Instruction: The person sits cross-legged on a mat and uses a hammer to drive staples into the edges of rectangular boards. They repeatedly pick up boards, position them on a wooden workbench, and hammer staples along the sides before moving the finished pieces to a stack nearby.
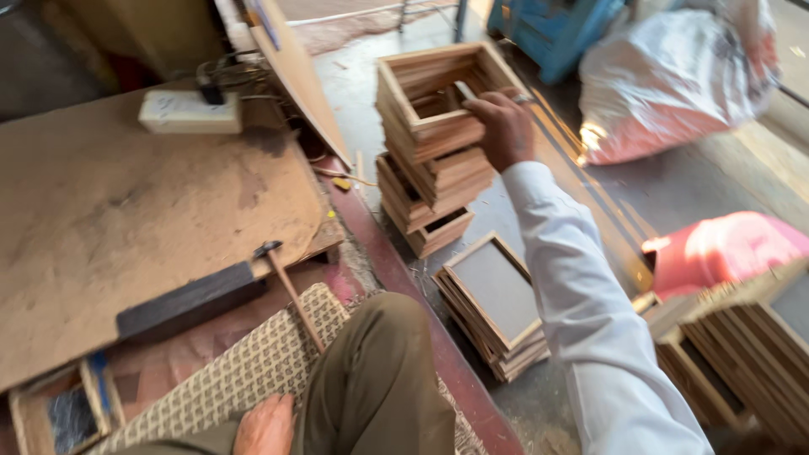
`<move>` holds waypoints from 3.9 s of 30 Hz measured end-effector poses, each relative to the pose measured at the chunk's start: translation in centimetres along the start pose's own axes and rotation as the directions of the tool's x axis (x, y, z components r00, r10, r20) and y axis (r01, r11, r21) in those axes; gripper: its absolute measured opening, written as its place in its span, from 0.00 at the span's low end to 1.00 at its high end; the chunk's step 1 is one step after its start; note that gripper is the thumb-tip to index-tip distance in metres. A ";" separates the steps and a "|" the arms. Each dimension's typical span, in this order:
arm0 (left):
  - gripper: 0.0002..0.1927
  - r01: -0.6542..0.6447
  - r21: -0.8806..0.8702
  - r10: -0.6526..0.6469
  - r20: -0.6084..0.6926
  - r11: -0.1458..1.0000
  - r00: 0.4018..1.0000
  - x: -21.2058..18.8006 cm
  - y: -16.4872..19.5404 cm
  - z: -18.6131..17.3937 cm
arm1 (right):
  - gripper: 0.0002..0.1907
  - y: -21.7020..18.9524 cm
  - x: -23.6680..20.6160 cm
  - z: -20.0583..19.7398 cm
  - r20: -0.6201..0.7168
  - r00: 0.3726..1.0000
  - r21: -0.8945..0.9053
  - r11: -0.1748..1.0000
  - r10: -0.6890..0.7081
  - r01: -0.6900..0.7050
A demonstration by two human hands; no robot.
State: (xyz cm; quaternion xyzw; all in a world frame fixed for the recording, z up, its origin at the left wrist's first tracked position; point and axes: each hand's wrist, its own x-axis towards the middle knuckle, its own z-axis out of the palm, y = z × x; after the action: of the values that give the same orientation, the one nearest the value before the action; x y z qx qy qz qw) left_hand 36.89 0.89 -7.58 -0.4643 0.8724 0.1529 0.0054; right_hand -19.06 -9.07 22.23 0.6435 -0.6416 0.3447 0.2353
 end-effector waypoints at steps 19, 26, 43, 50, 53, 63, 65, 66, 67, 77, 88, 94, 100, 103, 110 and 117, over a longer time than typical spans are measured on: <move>0.14 0.224 -0.457 -0.251 0.003 0.861 0.968 -0.6 -17.3 -10.7 | 0.21 -46.2 -6.8 21.7 0.310 0.882 0.444 0.875 -0.355 0.196; 0.14 0.033 -0.638 -0.315 -0.334 0.769 0.888 0.9 -22.1 -12.6 | 0.14 -57.7 -7.6 31.7 0.326 0.901 0.479 0.872 -0.286 0.104; 0.09 -0.558 -0.818 -0.984 -0.048 0.138 -0.173 3.7 -45.9 -23.8 | 0.10 -51.1 -5.9 35.1 0.381 0.893 0.470 0.882 -0.240 0.037; 0.23 -0.242 -0.953 -0.944 -0.098 0.180 -0.316 5.9 -47.6 -24.0 | 0.09 -49.6 -6.4 37.2 0.333 0.925 0.571 0.820 -0.183 -0.043; 0.30 -0.092 -0.928 -0.859 -0.292 0.361 -0.421 7.0 -48.3 -23.6 | 0.06 -49.8 -6.2 37.7 0.324 0.915 0.532 0.846 -0.239 0.033; 0.18 -0.429 -0.903 -0.965 0.129 -0.019 -0.229 5.8 -49.7 -23.7 | 0.07 -52.3 -6.1 38.0 0.302 0.918 0.609 0.793 -0.256 0.021; 0.15 -0.183 -0.982 -0.914 0.033 0.046 -0.403 5.4 -50.0 -23.2 | 0.10 -52.7 -5.8 37.6 0.285 0.912 0.600 0.797 -0.293 0.069; 0.14 -0.050 -0.997 -0.881 -0.031 0.062 -0.473 5.4 -50.1 -23.0 | 0.10 -52.8 -5.7 37.4 0.235 0.918 0.585 0.801 -0.321 0.130; 0.13 -0.135 -0.984 -0.883 -0.036 0.112 -0.467 5.3 -50.1 -22.8 | 0.10 -52.9 -5.7 37.0 0.187 0.919 0.565 0.803 -0.347 0.189; 0.14 -0.692 -0.722 -0.939 -0.236 -0.003 0.251 3.6 -43.2 -23.3 | 0.19 -48.3 -8.1 34.0 0.519 0.798 0.753 0.277 0.307 -0.596; 0.14 -0.233 -0.972 -0.760 -0.134 -0.024 0.637 5.9 -35.7 -18.2 | 0.21 -49.0 -10.0 31.5 0.754 0.615 0.629 0.016 0.230 -0.777; 0.15 -0.073 -0.974 -0.801 -0.216 0.212 0.559 7.0 -35.5 -16.4 | 0.17 -49.4 -9.7 32.3 0.559 0.768 0.551 0.552 0.313 -0.625; 0.21 -0.002 -0.837 -0.690 -0.452 0.547 0.565 6.8 -35.0 -16.7 | 0.16 -49.6 -10.2 32.8 0.299 0.924 0.529 0.765 0.237 -0.367; 0.20 0.069 -0.760 -0.618 -0.467 0.646 0.632 6.2 -34.8 -17.4 | 0.13 -49.4 -10.2 33.0 0.267 0.943 0.528 0.789 0.197 -0.314; 0.15 0.185 -0.745 -0.641 -0.387 0.641 0.663 6.6 -35.1 -18.0 | 0.08 -48.5 -10.2 34.2 0.338 0.923 0.483 0.808 0.183 -0.337; 0.13 0.062 -0.615 -0.490 -0.558 0.786 0.670 6.7 -35.5 -18.2 | 0.08 -49.0 -10.1 34.3 0.245 0.963 0.433 0.876 0.114 -0.214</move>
State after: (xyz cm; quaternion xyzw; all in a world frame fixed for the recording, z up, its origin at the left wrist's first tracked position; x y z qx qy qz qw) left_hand 64.35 -28.02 -0.50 -0.6005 0.6415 0.2075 -0.4300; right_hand 34.86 -24.69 -0.85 0.6568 -0.6167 0.4334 -0.0220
